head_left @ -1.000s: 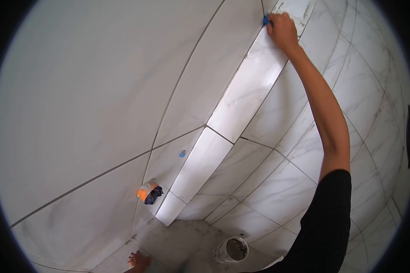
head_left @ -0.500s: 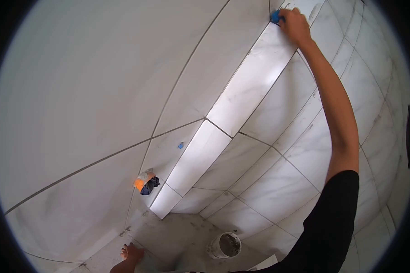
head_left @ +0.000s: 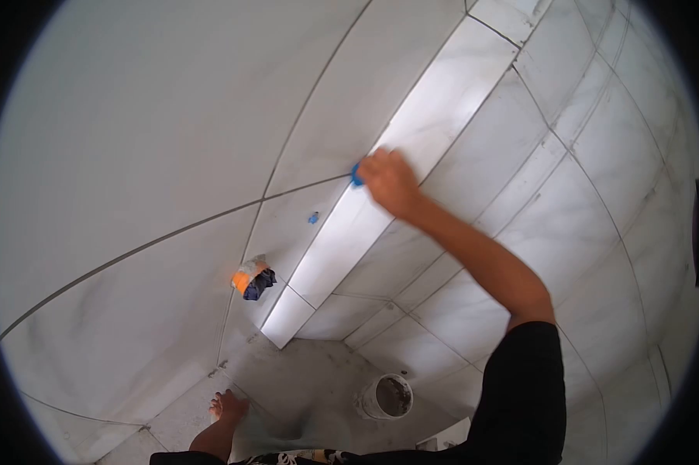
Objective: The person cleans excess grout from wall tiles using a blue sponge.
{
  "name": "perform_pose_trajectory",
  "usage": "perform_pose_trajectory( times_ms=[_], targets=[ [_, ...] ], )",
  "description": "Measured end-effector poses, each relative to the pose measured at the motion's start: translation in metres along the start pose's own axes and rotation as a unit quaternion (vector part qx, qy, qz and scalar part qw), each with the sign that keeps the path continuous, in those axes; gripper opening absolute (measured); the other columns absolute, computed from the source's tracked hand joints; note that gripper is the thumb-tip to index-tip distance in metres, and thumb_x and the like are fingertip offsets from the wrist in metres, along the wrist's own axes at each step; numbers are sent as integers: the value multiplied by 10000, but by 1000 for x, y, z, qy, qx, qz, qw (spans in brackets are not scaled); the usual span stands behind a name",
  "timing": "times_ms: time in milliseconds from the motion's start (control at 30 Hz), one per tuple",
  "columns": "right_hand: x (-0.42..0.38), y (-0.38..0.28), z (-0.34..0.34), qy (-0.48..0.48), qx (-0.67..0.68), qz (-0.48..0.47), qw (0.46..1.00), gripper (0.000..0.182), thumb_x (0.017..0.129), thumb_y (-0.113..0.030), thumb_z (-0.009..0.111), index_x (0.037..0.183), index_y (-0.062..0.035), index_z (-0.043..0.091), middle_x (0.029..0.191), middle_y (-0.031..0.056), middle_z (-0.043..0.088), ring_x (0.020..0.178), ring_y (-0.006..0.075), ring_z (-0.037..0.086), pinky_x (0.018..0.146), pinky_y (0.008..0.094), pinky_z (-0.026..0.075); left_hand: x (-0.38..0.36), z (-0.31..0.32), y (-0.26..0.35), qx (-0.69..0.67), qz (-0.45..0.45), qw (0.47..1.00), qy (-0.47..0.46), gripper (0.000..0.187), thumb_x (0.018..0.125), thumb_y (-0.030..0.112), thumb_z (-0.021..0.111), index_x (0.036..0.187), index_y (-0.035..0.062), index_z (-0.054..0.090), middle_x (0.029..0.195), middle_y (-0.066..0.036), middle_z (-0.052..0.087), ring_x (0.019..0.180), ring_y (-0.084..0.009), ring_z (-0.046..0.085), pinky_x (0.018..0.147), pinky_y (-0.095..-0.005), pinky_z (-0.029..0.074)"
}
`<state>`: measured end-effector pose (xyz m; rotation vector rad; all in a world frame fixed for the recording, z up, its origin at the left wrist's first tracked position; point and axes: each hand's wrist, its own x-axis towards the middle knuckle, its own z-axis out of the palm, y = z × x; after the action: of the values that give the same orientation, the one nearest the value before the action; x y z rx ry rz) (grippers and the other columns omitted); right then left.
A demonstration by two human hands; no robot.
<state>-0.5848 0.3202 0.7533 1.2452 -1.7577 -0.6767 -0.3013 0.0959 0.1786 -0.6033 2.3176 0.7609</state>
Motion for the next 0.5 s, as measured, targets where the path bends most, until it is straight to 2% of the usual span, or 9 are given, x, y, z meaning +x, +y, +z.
perform_pose_trajectory(
  times_ms=[100, 133, 167, 200, 233, 300, 367, 433, 500],
  targets=[
    [42, 99, -48, 26, -120, 29, 992, 106, 775, -48, 609, 847, -108, 659, 869, 60, 661, 821, 251, 580, 719, 408, 437, 2, 2, 0, 6, 0, 1000, 1, 777, 826, 540, 649, 1449, 116, 459, 1523, -201, 361, 1390, -420, 385, 1061, -561, 387],
    [57, 135, -74, 5, -173, 110, 979, 127, 811, -54, 620, 907, -97, 692, 883, 77, 671, 821, 283, 603, 733, 424, 462, 3, 2, 0, 11, 1, 1000, 0, 777, 826, 540, 649, 1449, 116, 459, 1523, -201, 361, 1390, -420, 385, 1061, -561, 387],
    [70, 177, -100, 70, -196, 114, 971, 151, 828, -80, 649, 965, -88, 711, 897, 101, 679, 839, 318, 624, 745, 451, 495, 3, 2, 4, 15, -2, 1000, 1, 779, 825, 540, 650, 1449, 116, 458, 1519, -202, 367, 1391, -419, 386, 1060, -561, 389],
    [88, 196, -124, 118, -235, 210, 942, 163, 805, -86, 677, 963, -85, 717, 873, 126, 681, 847, 337, 637, 740, 472, 518, 3, 2, 7, 19, -6, 1000, 3, 781, 824, 540, 651, 1450, 116, 456, 1515, -202, 372, 1392, -418, 386, 1059, -562, 391],
    [101, 214, -139, 128, -288, 193, 929, 148, 809, -98, 661, 944, -90, 723, 835, 135, 677, 853, 349, 641, 725, 467, 525, 3, 1, 10, 22, -7, 1000, 1, 781, 824, 540, 651, 1450, 116, 456, 1515, -202, 372, 1392, -418, 386, 1059, -562, 391],
    [113, 194, -133, 147, -243, 220, 933, 154, 754, -77, 652, 890, -58, 722, 929, 172, 681, 915, 380, 625, 818, 484, 515, -3, -4, 7, 5, 2, 1000, 2, 782, 820, 535, 658, 1447, 111, 459, 1508, -206, 383, 1390, -418, 388, 1064, -560, 392],
    [101, 168, -95, 129, -289, 215, 924, 95, 819, -92, 624, 869, -79, 704, 813, 132, 673, 842, 348, 632, 713, 462, 520, -6, -7, 6, 9, -1, 1000, -4, 781, 821, 533, 661, 1447, 112, 459, 1509, -206, 385, 1389, -418, 389, 1067, -559, 392],
    [58, 104, -47, 101, -237, 197, 946, 52, 832, -61, 580, 819, -89, 622, 780, 106, 628, 773, 309, 580, 658, 450, 465, -4, -9, 7, 2, 2, 1000, -6, 780, 822, 531, 664, 1447, 112, 459, 1509, -206, 387, 1388, -418, 390, 1069, -558, 393],
    [9, 15, 9, 129, -20, 219, 967, 68, 831, -70, 573, 826, -96, 635, 838, 104, 623, 820, 302, 578, 707, 447, 444, -6, -5, 5, 0, 7, 1000, 5, 772, 827, 538, 653, 1442, 110, 466, 1522, -202, 378, 1394, -416, 385, 1075, -558, 387]
  ],
)
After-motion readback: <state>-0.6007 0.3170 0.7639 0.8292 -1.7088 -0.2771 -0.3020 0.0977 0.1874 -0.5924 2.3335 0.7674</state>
